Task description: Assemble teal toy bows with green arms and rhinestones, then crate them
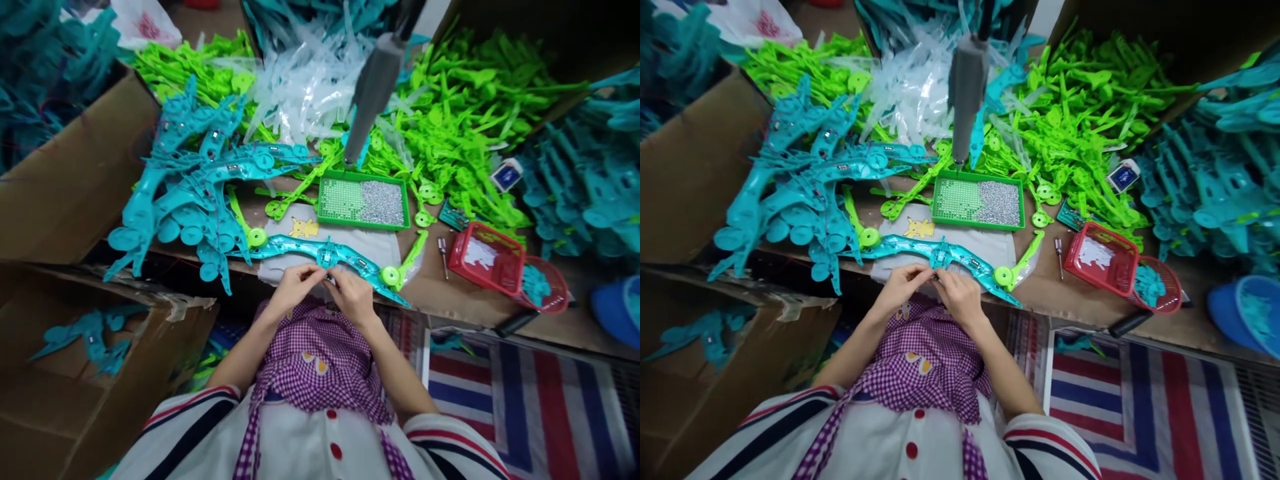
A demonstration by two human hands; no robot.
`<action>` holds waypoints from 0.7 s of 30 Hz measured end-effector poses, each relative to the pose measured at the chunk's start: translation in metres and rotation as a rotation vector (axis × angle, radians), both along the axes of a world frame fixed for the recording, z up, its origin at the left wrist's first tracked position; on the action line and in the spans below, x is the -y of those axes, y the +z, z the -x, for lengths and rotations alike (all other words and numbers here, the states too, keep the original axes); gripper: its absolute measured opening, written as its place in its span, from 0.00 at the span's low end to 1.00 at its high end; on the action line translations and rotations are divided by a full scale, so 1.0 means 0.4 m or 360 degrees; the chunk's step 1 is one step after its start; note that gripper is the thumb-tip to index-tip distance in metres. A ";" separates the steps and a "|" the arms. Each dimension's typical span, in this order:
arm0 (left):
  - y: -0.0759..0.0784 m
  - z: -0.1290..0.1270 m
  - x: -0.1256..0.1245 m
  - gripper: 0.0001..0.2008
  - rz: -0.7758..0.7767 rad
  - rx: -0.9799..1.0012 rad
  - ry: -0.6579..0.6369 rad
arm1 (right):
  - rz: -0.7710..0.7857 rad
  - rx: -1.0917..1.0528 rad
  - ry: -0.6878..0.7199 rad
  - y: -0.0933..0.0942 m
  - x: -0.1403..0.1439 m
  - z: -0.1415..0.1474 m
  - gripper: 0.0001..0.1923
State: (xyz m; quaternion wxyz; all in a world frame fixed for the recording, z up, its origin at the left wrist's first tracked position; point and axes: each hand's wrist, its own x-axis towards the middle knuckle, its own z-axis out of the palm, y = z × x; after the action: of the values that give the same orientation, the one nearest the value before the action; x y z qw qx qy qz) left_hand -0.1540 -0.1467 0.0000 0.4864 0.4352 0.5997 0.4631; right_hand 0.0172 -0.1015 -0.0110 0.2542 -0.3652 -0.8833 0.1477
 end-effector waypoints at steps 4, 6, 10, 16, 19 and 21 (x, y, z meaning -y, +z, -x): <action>0.005 0.038 -0.036 0.12 -0.0410 -0.0528 -0.0102 | 0.0090 0.0056 -0.0120 0.040 -0.008 -0.019 0.16; 0.005 0.046 -0.096 0.14 -0.0595 -0.0773 -0.0268 | 0.0123 0.0110 -0.0154 0.081 -0.022 -0.022 0.15; -0.007 0.029 -0.217 0.15 -0.0818 -0.0993 -0.0808 | 0.0402 0.0301 -0.0032 0.168 -0.084 0.000 0.11; -0.038 0.007 -0.269 0.08 -0.0847 -0.0999 -0.1041 | 0.0636 0.0412 0.0054 0.209 -0.146 -0.003 0.10; -0.042 0.008 -0.271 0.09 -0.0824 -0.1025 -0.1141 | 0.0695 0.0301 0.0102 0.191 -0.124 -0.037 0.11; -0.038 0.007 -0.276 0.09 -0.0838 -0.1022 -0.1222 | 0.0661 0.0261 0.0069 0.173 -0.092 -0.050 0.13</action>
State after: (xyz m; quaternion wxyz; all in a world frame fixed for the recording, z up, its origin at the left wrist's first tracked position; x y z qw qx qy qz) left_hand -0.1567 -0.0362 -0.0150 0.2880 0.8478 0.3805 0.2312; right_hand 0.0374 -0.0647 0.0582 0.0977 -0.4015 -0.8592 0.3016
